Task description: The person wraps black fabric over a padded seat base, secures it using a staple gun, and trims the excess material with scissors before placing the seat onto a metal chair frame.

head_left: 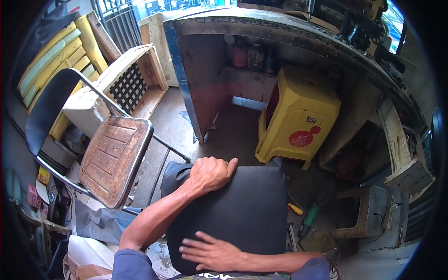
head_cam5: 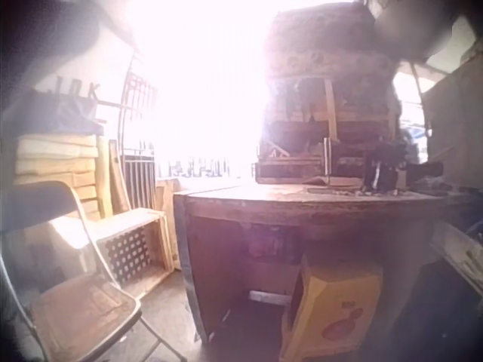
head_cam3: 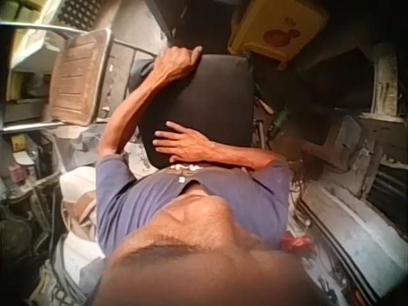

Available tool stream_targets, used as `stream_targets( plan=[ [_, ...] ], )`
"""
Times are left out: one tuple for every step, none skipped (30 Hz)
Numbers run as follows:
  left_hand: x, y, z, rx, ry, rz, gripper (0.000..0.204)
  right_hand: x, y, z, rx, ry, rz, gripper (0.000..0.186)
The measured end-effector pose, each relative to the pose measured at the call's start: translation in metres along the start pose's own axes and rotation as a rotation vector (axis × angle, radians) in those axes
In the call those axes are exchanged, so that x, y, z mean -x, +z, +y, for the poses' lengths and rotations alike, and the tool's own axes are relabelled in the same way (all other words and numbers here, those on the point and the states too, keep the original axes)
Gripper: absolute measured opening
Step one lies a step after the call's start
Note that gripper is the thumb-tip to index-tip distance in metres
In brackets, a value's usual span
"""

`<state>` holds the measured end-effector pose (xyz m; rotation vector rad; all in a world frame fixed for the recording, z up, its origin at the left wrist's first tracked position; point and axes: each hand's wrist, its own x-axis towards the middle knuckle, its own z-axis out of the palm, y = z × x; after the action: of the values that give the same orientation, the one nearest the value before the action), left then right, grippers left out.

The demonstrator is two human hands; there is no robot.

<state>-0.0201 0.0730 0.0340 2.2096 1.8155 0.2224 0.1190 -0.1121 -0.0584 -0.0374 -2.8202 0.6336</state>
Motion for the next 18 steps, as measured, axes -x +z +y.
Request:
stream_targets(
  plan=[
    [0.004, -0.001, -0.002, -0.001, -0.009, 0.006, 0.074, 0.007, -0.016, 0.010, 0.064, 0.088, 0.057, 0.063],
    [0.004, -0.003, -0.002, -0.001, -0.013, -0.004, 0.074, 0.014, -0.038, 0.023, 0.136, 0.182, 0.118, 0.065],
    [0.004, -0.007, -0.002, 0.000, -0.021, -0.009, 0.074, 0.021, -0.059, 0.035, 0.208, 0.261, 0.146, 0.066],
    [0.004, -0.006, 0.000, 0.011, -0.023, -0.021, 0.074, 0.030, -0.078, 0.045, 0.277, 0.351, 0.168, 0.068],
    [0.009, -0.007, 0.000, 0.037, -0.038, -0.075, 0.074, 0.036, -0.095, 0.055, 0.353, 0.443, 0.162, 0.068],
    [0.011, -0.012, -0.002, 0.059, -0.051, -0.119, 0.074, 0.038, -0.108, 0.068, 0.439, 0.530, 0.163, 0.069],
    [0.011, -0.016, -0.002, 0.085, -0.057, -0.159, 0.074, 0.043, -0.119, 0.079, 0.479, 0.594, 0.201, 0.068],
    [0.010, -0.021, -0.003, 0.110, -0.064, -0.198, 0.075, 0.046, -0.126, 0.088, 0.518, 0.657, 0.240, 0.067],
    [0.009, -0.025, -0.004, 0.134, -0.067, -0.242, 0.076, 0.047, -0.133, 0.093, 0.575, 0.643, 0.323, 0.066],
    [0.008, -0.030, -0.005, 0.177, -0.042, -0.307, 0.077, 0.046, -0.140, 0.094, 0.522, 0.689, 0.344, 0.063],
    [0.008, -0.035, -0.008, 0.220, -0.017, -0.373, 0.078, 0.046, -0.147, 0.093, 0.468, 0.734, 0.365, 0.060],
    [0.007, -0.040, -0.012, 0.263, 0.010, -0.443, 0.080, 0.045, -0.152, 0.093, 0.409, 0.781, 0.386, 0.057],
    [0.009, -0.058, -0.006, 0.370, 0.014, -0.601, 0.079, 0.047, -0.155, 0.100, 0.449, 0.768, 0.508, 0.036],
    [0.014, -0.071, -0.004, 0.430, 0.076, -0.651, 0.081, 0.050, -0.157, 0.098, 0.422, 0.767, 0.519, 0.031],
    [0.017, -0.081, -0.008, 0.457, 0.121, -0.711, 0.080, 0.047, -0.162, 0.095, 0.407, 0.752, 0.533, 0.028],
    [0.017, -0.088, -0.011, 0.485, 0.177, -0.759, 0.079, 0.047, -0.171, 0.090, 0.408, 0.729, 0.542, 0.030],
    [0.018, -0.091, -0.016, 0.610, 0.174, -0.854, 0.079, 0.046, -0.180, 0.078, 0.443, 0.696, 0.581, 0.033],
    [0.021, -0.091, -0.021, 0.722, 0.171, -0.940, 0.078, 0.045, -0.190, 0.063, 0.482, 0.648, 0.630, 0.037]
  ],
)
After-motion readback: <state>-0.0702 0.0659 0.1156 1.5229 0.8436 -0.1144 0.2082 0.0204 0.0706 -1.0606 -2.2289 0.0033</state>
